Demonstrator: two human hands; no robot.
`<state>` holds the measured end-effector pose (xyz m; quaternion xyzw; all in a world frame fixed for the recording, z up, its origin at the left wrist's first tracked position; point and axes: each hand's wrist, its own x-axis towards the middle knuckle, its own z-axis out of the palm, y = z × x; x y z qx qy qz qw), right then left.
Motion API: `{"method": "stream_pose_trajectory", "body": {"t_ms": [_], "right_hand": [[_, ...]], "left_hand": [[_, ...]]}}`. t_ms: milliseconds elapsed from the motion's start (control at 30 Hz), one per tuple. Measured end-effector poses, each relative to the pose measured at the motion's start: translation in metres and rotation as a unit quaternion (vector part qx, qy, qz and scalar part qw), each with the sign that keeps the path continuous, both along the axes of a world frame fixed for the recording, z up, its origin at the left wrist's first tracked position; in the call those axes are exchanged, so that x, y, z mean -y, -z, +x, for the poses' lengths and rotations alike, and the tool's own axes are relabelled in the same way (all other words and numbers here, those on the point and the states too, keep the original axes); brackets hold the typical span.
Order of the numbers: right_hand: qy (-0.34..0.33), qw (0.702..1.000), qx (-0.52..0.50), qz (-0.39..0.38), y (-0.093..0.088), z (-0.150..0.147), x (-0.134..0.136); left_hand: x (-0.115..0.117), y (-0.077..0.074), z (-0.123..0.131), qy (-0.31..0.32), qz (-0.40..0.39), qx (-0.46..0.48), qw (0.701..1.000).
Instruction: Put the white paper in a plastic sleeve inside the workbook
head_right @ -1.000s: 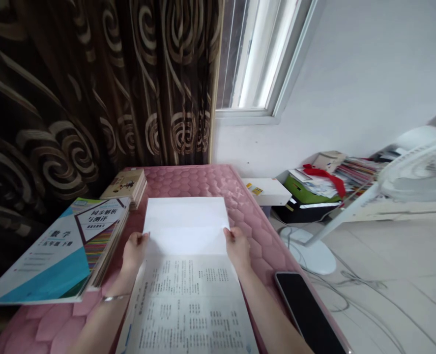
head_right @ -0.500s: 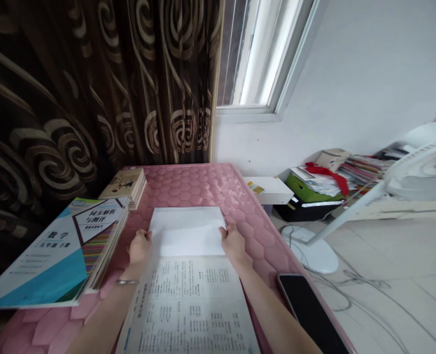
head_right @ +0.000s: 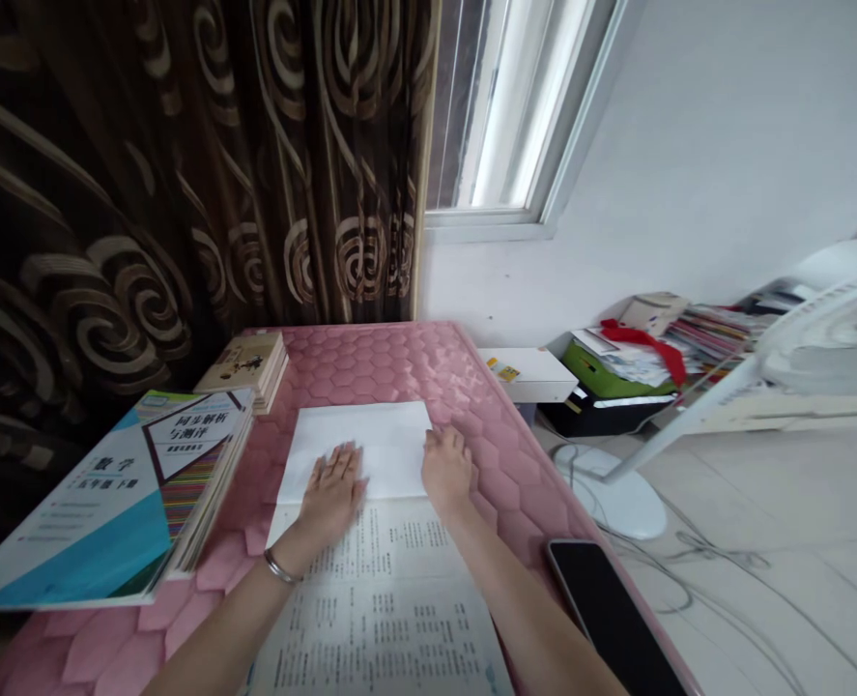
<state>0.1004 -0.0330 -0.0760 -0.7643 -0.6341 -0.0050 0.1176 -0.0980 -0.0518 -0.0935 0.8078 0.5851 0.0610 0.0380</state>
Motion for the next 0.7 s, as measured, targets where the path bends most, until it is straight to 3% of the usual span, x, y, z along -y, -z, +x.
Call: {"method": "stream_pose_trajectory", "body": {"t_ms": [167, 233, 400, 567, 700], "right_hand": [[-0.247, 0.969, -0.012, 0.005, 0.007, -0.048, 0.011], [-0.283, 0.958, -0.026, -0.031, 0.012, -0.061, 0.011], [-0.222, 0.969, -0.016, -0.111, 0.017, -0.039, 0.005], [-0.138, 0.983, 0.001, -0.117, 0.021, -0.001, 0.006], [-0.119, 0.984, 0.009, -0.132, 0.025, 0.010, 0.008]], "left_hand": [[-0.009, 0.004, -0.002, 0.011, -0.033, -0.009, 0.999], [-0.010, 0.004, -0.005, 0.015, -0.037, -0.024, 0.999], [-0.010, 0.005, -0.027, -0.012, 0.004, -0.028, 1.000], [-0.013, 0.000, -0.058, -0.039, -0.026, -0.035, 0.998], [-0.013, 0.002, -0.071, -0.057, -0.015, -0.030, 0.998]]}}
